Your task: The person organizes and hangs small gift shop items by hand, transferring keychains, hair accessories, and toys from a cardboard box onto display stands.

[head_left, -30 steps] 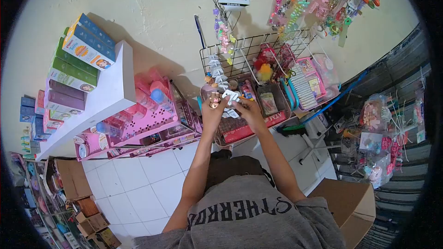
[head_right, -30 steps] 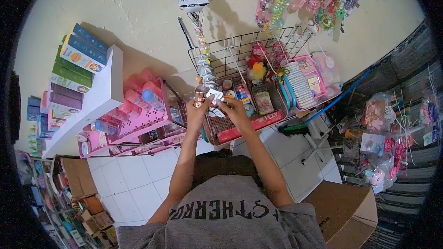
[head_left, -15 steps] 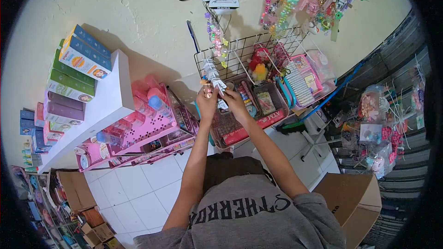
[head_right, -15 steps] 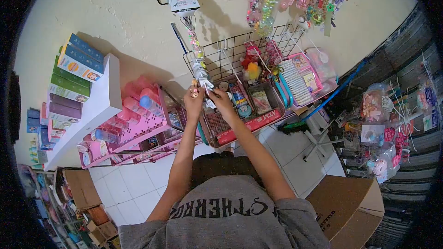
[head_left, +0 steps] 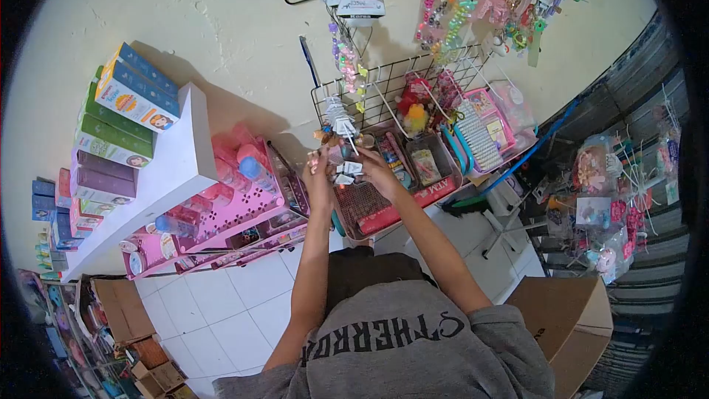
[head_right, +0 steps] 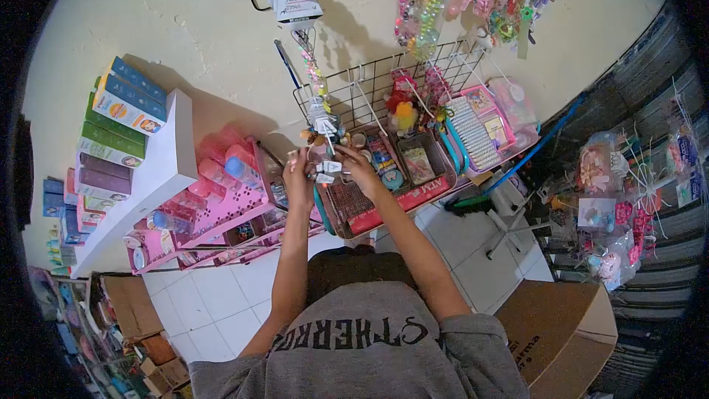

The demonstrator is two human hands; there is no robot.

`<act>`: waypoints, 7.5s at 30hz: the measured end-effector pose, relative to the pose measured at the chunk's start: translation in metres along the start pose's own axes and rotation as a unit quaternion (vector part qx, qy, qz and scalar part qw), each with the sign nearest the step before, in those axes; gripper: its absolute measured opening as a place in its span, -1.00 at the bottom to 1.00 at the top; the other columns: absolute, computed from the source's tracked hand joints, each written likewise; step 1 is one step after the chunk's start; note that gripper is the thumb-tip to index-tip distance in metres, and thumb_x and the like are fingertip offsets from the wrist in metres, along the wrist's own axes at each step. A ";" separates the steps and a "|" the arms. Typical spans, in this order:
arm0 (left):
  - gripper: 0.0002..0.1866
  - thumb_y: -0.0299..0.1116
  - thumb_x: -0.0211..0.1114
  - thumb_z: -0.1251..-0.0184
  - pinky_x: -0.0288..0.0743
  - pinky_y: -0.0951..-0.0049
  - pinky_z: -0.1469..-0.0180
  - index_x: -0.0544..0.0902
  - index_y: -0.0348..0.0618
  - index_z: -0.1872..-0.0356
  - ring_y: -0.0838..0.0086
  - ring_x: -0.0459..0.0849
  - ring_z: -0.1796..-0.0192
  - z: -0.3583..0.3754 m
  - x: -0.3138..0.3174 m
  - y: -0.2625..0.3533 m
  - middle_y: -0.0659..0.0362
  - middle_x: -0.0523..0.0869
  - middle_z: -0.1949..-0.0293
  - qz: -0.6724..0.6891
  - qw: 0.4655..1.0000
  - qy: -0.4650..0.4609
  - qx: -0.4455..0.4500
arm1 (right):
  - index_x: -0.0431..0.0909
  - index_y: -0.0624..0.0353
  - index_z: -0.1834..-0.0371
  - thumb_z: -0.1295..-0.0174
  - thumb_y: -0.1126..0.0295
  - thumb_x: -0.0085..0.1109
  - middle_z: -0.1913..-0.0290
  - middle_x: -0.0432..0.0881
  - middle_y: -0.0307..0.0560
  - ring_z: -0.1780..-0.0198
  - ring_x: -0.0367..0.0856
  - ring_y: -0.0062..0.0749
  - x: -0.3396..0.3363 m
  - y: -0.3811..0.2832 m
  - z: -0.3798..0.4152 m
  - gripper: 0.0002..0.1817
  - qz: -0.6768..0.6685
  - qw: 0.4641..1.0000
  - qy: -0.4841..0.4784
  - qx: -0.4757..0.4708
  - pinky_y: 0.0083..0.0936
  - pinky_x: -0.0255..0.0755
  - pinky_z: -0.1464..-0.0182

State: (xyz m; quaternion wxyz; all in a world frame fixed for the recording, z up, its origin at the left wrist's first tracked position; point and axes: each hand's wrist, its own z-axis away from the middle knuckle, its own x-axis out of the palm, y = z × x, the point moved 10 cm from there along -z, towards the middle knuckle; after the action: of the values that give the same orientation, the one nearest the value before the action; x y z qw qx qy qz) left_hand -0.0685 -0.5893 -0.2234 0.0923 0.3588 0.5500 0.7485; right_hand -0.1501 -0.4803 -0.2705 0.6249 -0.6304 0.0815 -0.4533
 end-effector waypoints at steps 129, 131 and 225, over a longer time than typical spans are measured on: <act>-0.72 -0.36 0.10 0.06 0.28 0.27 0.11 0.43 -0.19 0.26 0.17 0.43 0.14 0.756 0.406 -0.086 -0.01 0.43 0.21 -0.201 0.099 -0.900 0.373 | 0.41 0.22 0.22 -0.01 0.23 0.00 0.32 0.53 -0.02 0.28 0.51 -0.31 -0.212 -0.119 0.764 -0.67 0.344 0.670 0.655 0.058 -0.46 0.36 0.22; -0.69 -0.36 0.17 0.09 0.37 0.41 0.26 0.43 -0.20 0.24 0.29 0.50 0.26 0.790 0.400 -0.169 0.01 0.49 0.28 -0.197 0.019 -0.901 0.386 | 0.43 0.21 0.25 0.00 0.20 -0.01 0.30 0.52 0.00 0.28 0.50 -0.27 -0.240 -0.073 0.776 -0.67 0.304 0.670 0.676 0.049 -0.43 0.35 0.21; -0.58 -0.14 -0.10 -0.11 0.14 0.22 -0.07 0.27 -0.16 0.05 0.31 0.36 0.02 0.410 0.303 -0.078 0.08 0.41 0.10 0.325 0.479 -0.479 -0.660 | 0.29 0.18 0.05 0.07 0.37 0.13 0.26 0.49 -0.12 0.22 0.43 -0.48 -0.128 -0.333 0.453 -0.55 0.395 0.789 0.436 -0.178 -0.60 0.36 0.31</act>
State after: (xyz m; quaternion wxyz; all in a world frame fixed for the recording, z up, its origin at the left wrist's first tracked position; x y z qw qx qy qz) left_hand -0.0466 -0.0874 -0.1042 0.3010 0.6478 -0.3919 0.5798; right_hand -0.0733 -0.0028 0.0434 0.5243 -0.3787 0.6662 -0.3713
